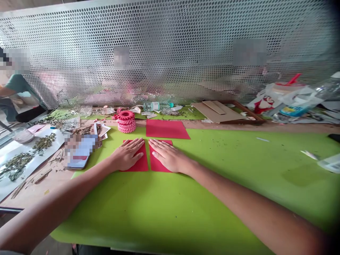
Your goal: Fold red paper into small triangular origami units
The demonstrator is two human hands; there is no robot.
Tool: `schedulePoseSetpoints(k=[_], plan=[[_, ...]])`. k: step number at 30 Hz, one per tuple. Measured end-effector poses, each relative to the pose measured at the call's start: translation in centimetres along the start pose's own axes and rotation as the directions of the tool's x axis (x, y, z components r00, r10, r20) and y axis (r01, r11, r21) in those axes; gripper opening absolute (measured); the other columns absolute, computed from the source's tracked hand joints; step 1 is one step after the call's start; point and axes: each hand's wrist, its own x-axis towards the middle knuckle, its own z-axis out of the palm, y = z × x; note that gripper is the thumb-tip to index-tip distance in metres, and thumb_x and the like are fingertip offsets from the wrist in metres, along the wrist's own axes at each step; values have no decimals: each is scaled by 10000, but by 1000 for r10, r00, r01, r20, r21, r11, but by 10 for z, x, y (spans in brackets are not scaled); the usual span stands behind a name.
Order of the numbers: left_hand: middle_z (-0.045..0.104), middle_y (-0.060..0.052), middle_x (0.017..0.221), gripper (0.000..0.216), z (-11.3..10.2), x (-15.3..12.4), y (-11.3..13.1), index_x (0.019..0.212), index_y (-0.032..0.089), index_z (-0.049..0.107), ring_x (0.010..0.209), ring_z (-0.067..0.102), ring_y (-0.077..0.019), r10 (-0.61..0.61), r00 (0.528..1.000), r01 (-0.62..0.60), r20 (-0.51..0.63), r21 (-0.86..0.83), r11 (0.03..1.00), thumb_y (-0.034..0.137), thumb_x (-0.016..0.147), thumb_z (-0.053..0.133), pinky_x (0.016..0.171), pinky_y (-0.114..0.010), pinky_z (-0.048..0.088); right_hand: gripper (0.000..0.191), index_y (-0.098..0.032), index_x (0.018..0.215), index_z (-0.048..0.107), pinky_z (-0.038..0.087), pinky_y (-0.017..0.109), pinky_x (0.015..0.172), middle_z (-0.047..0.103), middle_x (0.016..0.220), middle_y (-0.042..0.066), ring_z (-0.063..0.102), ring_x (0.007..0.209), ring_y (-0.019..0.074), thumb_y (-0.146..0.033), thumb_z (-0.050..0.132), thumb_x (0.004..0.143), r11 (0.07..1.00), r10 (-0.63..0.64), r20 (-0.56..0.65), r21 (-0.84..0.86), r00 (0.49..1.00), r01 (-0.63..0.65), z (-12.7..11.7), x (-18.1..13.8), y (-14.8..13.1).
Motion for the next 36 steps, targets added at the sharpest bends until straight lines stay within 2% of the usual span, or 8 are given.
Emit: schedulePoseSetpoints(k=[6, 11, 18, 22, 26, 32, 34, 36], plan=[[284, -78, 1590, 649, -7, -1, 5, 1543, 173, 270, 1480, 255, -223, -39, 999, 38, -24, -48, 998, 537, 1008, 224, 1223, -445, 165, 800, -94, 1561, 146, 129, 491, 1244, 64, 1622, 77, 103, 1506, 272, -626, 247, 972, 998, 61, -45, -9, 997, -62, -6, -3, -6], [380, -95, 1549, 624, -13, -3, 13, 1510, 159, 342, 1440, 347, -247, -98, 990, 97, -100, -15, 995, 514, 1001, 285, 1211, -509, 195, 896, -117, 1546, 256, 177, 529, 1226, 195, 1601, 115, 207, 1481, 330, -713, 392, 891, 993, 110, -1, -43, 994, -110, -14, -9, -9], [362, -88, 1560, 630, -12, -5, 12, 1515, 194, 327, 1438, 349, -258, -99, 990, 99, -96, -4, 995, 548, 997, 276, 1208, -568, 140, 632, -149, 1416, 518, 372, 528, 1127, 552, 1416, 134, 512, 1311, 329, -499, 569, 892, 997, -19, -156, -72, 988, 8, -16, -9, -9], [389, -103, 1545, 642, -14, -4, 10, 1510, 195, 338, 1424, 371, -271, -101, 992, 101, -71, 3, 995, 558, 980, 328, 1205, -577, 133, 452, -200, 1274, 645, 522, 477, 941, 704, 1205, 115, 665, 1075, 309, -392, 633, 865, 999, -34, -292, 9, 956, 38, -27, -10, -8], [358, -89, 1563, 681, -19, -3, 11, 1523, 209, 315, 1443, 332, -275, -105, 994, 105, -31, -12, 994, 584, 957, 365, 1209, -573, 111, 521, -189, 1262, 633, 535, 367, 606, 747, 998, 108, 697, 717, 255, -518, 601, 860, 977, 182, -435, 185, 882, -110, -66, -11, 4], [284, -70, 1597, 717, -23, -4, 11, 1542, 213, 268, 1477, 253, -267, -93, 995, 94, 39, -26, 995, 603, 947, 358, 1212, -563, 69, 514, -204, 1105, 673, 501, 370, 648, 737, 914, 100, 679, 781, 289, -626, 476, 886, 937, 340, -614, 153, 712, -316, -102, 23, 48], [243, -76, 1610, 799, -23, -4, 9, 1553, 215, 236, 1488, 216, -276, -77, 995, 79, 59, -33, 996, 677, 913, 360, 1211, -560, 45, 621, -200, 1286, 588, 529, 414, 724, 727, 1071, 132, 688, 890, 322, -655, 416, 901, 927, 365, -541, 136, 757, -349, -90, 42, 62], [189, -79, 1624, 895, -23, -5, 8, 1564, 218, 199, 1499, 172, -293, -65, 994, 69, 90, -43, 997, 749, 864, 368, 1209, -559, 36, 745, -201, 1476, 407, 523, 483, 876, 582, 1375, 164, 625, 1134, 364, -686, 331, 916, 931, 363, -366, 108, 857, -348, -71, 59, 73]])
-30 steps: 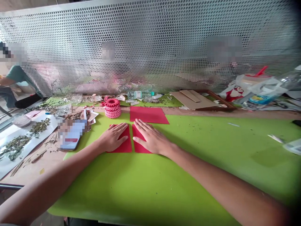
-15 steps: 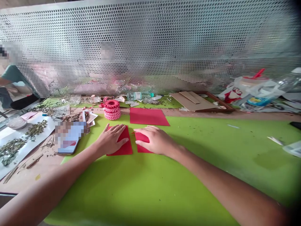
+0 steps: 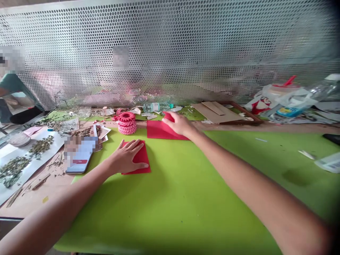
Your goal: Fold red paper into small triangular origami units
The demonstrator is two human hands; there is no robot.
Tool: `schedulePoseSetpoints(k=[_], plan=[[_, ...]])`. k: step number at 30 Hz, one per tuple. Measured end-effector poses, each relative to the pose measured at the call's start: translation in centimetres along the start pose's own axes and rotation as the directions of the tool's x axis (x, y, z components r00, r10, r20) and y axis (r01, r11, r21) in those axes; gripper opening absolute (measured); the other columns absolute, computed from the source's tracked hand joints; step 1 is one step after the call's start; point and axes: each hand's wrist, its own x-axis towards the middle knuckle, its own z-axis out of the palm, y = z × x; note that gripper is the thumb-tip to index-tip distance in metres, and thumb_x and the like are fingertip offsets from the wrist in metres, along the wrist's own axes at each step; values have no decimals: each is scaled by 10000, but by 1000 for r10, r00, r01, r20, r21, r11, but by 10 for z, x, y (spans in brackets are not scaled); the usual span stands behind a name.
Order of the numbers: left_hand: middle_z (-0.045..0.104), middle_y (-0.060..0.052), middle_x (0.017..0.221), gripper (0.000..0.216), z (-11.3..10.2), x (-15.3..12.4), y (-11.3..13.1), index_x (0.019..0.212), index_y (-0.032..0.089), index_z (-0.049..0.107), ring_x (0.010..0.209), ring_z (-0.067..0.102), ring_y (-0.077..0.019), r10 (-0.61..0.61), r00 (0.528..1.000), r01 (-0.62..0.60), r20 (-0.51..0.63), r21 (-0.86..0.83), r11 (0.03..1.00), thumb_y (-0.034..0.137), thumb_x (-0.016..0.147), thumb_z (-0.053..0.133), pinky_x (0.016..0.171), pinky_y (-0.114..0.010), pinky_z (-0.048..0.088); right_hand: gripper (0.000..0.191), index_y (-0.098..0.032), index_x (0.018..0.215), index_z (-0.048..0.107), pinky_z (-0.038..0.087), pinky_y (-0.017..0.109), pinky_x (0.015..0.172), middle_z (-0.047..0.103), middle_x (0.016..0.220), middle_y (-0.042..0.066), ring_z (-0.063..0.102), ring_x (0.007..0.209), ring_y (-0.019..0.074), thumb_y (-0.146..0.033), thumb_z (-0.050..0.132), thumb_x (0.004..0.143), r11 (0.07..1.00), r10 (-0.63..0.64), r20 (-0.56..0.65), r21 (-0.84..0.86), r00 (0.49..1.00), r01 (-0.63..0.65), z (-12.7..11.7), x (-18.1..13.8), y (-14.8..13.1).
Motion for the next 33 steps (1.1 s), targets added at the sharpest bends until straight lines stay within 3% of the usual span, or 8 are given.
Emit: schedulePoseSetpoints(k=[3, 7, 11, 15, 18, 22, 25, 33], plan=[[135, -79, 1634, 986, -1, 0, -1, 1571, 213, 163, 1506, 126, -308, -7, 999, 8, 49, -14, 1000, 801, 813, 391, 1206, -564, 39, 810, -200, 1512, 362, 328, 492, 1150, 339, 1573, 105, 356, 1424, 340, -718, 360, 889, 999, -36, 182, -30, 983, 43, 28, 8, 6], [183, -80, 1630, 988, 1, 1, 1, 1566, 223, 184, 1498, 166, -306, -7, 1000, 7, 4, -24, 1000, 818, 803, 385, 1209, -556, 61, 737, -214, 1544, 282, 145, 468, 1229, 207, 1625, 48, 173, 1501, 270, -651, 205, 956, 998, -53, 167, -25, 985, 58, 23, 5, 9], [286, -108, 1598, 952, 5, 2, 3, 1550, 234, 240, 1462, 267, -324, -4, 996, 3, -87, -8, 1000, 811, 809, 395, 1206, -553, 105, 607, -187, 1434, 468, 333, 452, 1152, 398, 1543, 108, 391, 1403, 297, -554, 369, 961, 990, -136, 14, 29, 991, 135, -2, -23, -6], [429, -117, 1522, 877, 6, 6, 3, 1517, 228, 319, 1400, 380, -330, -20, 986, 17, -164, -17, 1000, 758, 831, 449, 1194, -562, 144, 414, -216, 1036, 690, 542, 372, 781, 720, 1076, 79, 684, 914, 238, -541, 452, 938, 972, -177, 167, 187, 970, 145, 4, -68, -35], [575, -129, 1392, 832, 2, 7, 5, 1496, 213, 360, 1287, 515, -329, -38, 977, 33, -212, -28, 999, 697, 837, 512, 1142, -520, 286, 471, -202, 932, 661, 494, 321, 585, 705, 761, 36, 638, 617, 190, -598, 406, 942, 962, -148, 255, 263, 956, 78, 21, -91, -52], [741, -82, 1032, 722, -7, 2, 14, 1465, 260, 404, 903, 703, -292, -70, 968, 52, -241, -83, 995, 627, 858, 536, 792, -366, 519, 427, -214, 1153, 571, 534, 317, 695, 653, 1209, 92, 672, 917, 210, -536, 586, 874, 881, -228, 78, 440, 971, 171, 28, -101, -61], [746, -51, 976, 680, -11, -3, 23, 1462, 278, 388, 781, 713, -263, -30, 969, -4, -247, -135, 991, 568, 871, 557, 674, -313, 511, 386, -214, 1162, 580, 550, 333, 766, 663, 1191, 91, 661, 979, 214, -476, 609, 880, 801, -326, 99, 557, 940, 219, 24, -103, -65], [512, -158, 1436, 952, -14, -7, 23, 1530, 205, 264, 1235, 549, -340, 220, 904, -228, -366, 21, 973, 709, 788, 582, 1029, -443, 428, 389, -214, 1170, 579, 543, 316, 672, 692, 876, 39, 657, 794, 195, -458, 628, 871, 625, -223, 93, 778, 970, 69, 28, -103, -59]])
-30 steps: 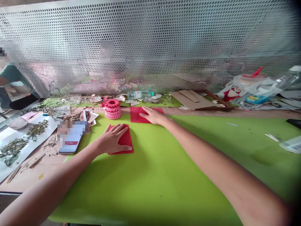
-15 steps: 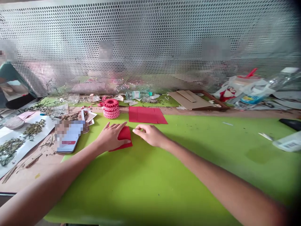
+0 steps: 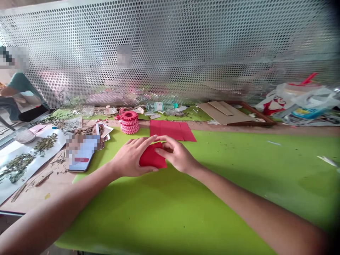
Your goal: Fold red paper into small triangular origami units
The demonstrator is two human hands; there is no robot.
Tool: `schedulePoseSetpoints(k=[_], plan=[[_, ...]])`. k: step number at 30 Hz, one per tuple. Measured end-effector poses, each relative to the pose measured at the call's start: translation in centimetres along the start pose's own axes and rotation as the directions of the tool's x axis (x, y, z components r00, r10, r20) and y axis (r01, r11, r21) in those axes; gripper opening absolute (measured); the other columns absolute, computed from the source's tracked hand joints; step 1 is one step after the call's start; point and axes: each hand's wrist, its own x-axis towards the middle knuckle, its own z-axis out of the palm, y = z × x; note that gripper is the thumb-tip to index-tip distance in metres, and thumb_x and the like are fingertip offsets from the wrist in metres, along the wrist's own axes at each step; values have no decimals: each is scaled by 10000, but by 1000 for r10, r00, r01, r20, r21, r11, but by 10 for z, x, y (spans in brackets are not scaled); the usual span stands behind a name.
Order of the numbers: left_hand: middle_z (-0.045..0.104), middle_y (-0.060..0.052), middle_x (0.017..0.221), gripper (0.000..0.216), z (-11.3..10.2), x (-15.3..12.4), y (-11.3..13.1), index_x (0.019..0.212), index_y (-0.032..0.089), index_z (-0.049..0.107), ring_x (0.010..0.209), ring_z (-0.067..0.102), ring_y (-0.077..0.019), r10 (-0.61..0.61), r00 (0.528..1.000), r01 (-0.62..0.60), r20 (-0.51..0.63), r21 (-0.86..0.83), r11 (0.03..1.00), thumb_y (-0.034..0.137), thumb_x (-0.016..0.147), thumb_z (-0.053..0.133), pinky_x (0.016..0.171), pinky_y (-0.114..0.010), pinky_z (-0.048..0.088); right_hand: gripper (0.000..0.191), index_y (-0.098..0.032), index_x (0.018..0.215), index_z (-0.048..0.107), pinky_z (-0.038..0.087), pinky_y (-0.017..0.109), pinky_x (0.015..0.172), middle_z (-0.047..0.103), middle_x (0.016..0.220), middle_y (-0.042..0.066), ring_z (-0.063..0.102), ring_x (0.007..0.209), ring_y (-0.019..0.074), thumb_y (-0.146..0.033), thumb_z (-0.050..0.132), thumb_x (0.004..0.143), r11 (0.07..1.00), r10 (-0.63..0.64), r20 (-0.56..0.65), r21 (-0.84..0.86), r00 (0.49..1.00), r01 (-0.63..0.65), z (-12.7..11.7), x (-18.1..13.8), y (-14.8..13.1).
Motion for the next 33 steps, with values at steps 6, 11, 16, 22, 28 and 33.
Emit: schedulePoseSetpoints(k=[6, 11, 16, 22, 28, 33], plan=[[523, -85, 1442, 575, -9, -1, -4, 1474, 299, 404, 1290, 494, -292, 298, 955, -290, -14, 187, 938, 453, 937, 540, 1142, -491, 280, 342, -206, 1063, 597, 522, 281, 654, 692, 992, 61, 659, 831, 191, -431, 655, 811, 955, 253, -115, 191, 961, -229, -12, 6, 2], [745, -51, 1025, 344, -5, -3, -7, 1302, 278, 602, 899, 681, -169, 276, 948, -259, -155, 125, 958, 251, 1002, 437, 905, -332, 492, 301, -207, 998, 603, 448, 252, 534, 679, 797, 26, 610, 622, 152, -441, 637, 813, 917, 349, -35, 220, 937, -333, -12, 4, -2], [768, -55, 935, 275, -1, 1, -3, 1114, 226, 716, 736, 691, -146, -19, 960, -34, -279, -185, 982, 355, 967, 523, 755, -256, 535, 433, -205, 950, 634, 462, 300, 617, 624, 665, 15, 600, 644, 180, -538, 358, 966, 986, 110, -110, -116, 988, -122, -16, -2, -3], [769, -37, 882, 241, -1, 7, 3, 1019, 172, 738, 640, 653, -129, -287, 954, 184, -90, -581, 793, 339, 869, 649, 612, -206, 514, 345, -249, 1111, 622, 514, 351, 784, 675, 1137, 77, 629, 1033, 254, -509, 448, 965, 913, -219, -139, -378, 966, 153, -12, -11, -17], [759, -60, 1042, 264, -1, 6, 4, 1052, 185, 737, 790, 687, -169, -292, 954, 187, -74, -615, 766, 348, 869, 640, 682, -226, 537, 339, -255, 1191, 587, 555, 394, 841, 685, 1153, 84, 654, 1055, 271, -459, 570, 921, 888, -248, -104, -422, 963, 183, -11, -15, -18], [759, -28, 1027, 313, -2, 4, 2, 1123, 205, 709, 845, 693, -177, -316, 945, 211, -87, -578, 789, 369, 868, 632, 682, -218, 540, 260, -247, 1087, 644, 572, 357, 781, 712, 1120, 64, 690, 957, 247, -435, 592, 914, 922, -192, -109, -361, 975, 141, -10, -16, -15]])
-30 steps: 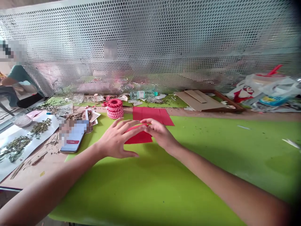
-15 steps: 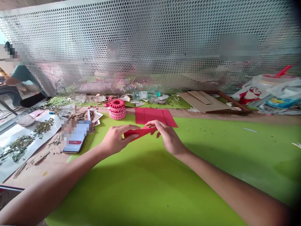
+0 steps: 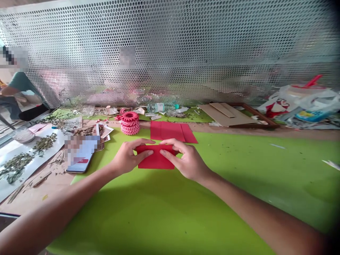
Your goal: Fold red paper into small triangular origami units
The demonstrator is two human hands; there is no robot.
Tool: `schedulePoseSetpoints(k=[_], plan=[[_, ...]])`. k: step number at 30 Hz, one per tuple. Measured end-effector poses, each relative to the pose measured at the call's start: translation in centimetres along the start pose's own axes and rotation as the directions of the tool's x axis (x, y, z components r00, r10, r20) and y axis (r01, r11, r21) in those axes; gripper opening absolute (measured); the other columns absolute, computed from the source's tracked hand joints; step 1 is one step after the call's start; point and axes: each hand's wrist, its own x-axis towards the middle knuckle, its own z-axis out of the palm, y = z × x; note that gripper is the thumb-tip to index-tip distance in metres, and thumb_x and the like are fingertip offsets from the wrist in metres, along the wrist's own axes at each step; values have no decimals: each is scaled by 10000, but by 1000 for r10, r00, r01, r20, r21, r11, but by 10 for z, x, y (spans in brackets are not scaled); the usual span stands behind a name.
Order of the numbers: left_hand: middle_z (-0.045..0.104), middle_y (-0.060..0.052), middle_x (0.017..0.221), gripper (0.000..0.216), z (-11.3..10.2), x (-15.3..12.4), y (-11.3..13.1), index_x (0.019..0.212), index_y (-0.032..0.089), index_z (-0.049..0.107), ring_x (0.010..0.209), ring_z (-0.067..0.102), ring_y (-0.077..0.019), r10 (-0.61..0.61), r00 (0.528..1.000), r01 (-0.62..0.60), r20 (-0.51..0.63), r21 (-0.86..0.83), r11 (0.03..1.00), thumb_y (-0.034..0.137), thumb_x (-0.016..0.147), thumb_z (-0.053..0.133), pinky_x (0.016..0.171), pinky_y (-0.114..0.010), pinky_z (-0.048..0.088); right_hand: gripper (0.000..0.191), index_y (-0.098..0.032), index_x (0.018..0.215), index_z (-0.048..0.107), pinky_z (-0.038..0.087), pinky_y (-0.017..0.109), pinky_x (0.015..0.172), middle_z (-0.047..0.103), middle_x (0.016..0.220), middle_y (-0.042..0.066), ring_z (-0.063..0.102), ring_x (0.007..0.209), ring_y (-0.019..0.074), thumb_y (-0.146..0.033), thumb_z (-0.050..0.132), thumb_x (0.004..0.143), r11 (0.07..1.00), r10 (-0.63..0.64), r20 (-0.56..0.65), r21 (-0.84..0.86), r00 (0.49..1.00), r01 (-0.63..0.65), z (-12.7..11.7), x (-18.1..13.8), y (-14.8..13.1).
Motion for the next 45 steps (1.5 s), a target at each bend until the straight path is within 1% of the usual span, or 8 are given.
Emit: schedulePoseSetpoints(k=[5, 11, 17, 24, 31, 38, 42, 45], plan=[[757, -60, 1044, 287, -1, -1, 1, 1089, 178, 718, 899, 700, -191, 31, 1000, -31, -1, -30, 999, 355, 895, 603, 707, -221, 538, 290, -232, 1076, 651, 488, 284, 502, 705, 776, 28, 637, 583, 173, -453, 623, 890, 998, 28, -13, 52, 1000, -28, 3, -2, -2], [769, -67, 982, 270, 2, -3, 5, 1014, 172, 757, 730, 670, -153, 20, 999, -21, -26, -31, 999, 376, 869, 655, 644, -221, 520, 266, -230, 1018, 671, 483, 289, 526, 698, 798, 41, 646, 637, 186, -459, 622, 892, 997, 32, -20, 71, 999, -30, 4, -3, -3], [768, -64, 976, 223, 2, -2, 4, 991, 179, 763, 805, 686, -172, 56, 998, -57, -42, -21, 998, 331, 893, 632, 675, -227, 517, 215, -236, 1028, 670, 497, 282, 588, 718, 915, 49, 648, 712, 181, -404, 580, 928, 998, -35, -10, 52, 999, 35, 2, -2, -3], [770, -43, 942, 184, 1, -2, 4, 941, 188, 772, 811, 688, -163, 15, 999, -16, -50, -21, 1000, 317, 877, 657, 671, -206, 504, 233, -216, 1040, 671, 478, 254, 552, 705, 811, 34, 624, 640, 157, -396, 561, 941, 998, -30, 16, 58, 999, 29, 3, -2, 0], [775, -19, 946, 186, 2, -1, 0, 947, 212, 780, 796, 685, -158, -52, 998, 52, -46, -2, 999, 325, 878, 649, 662, -212, 484, 243, -209, 1019, 682, 541, 283, 669, 723, 878, 58, 691, 874, 223, -406, 569, 930, 993, 38, 42, 107, 998, -42, 5, 0, 2], [770, -13, 925, 199, 5, 2, -8, 943, 219, 787, 765, 663, -153, -113, 994, 113, -5, 1, 994, 339, 862, 651, 653, -218, 478, 274, -186, 1026, 690, 559, 313, 718, 736, 926, 63, 690, 770, 193, -411, 577, 918, 989, 79, 79, 121, 994, -88, 10, 4, 12], [770, -11, 891, 169, 7, 5, -15, 918, 223, 794, 724, 655, -150, -121, 992, 120, 19, 55, 991, 293, 842, 660, 640, -223, 478, 292, -181, 1035, 701, 565, 322, 707, 752, 934, 72, 707, 810, 217, -414, 570, 916, 989, 106, 135, 85, 985, -118, 15, 6, 22], [773, -7, 880, 149, 8, 7, -20, 888, 223, 795, 753, 672, -159, -141, 989, 136, 42, 98, 986, 267, 830, 665, 666, -225, 490, 253, -178, 992, 709, 562, 315, 672, 758, 931, 72, 711, 784, 215, -378, 574, 915, 996, 83, 148, 18, 986, -86, 18, 7, 29]])
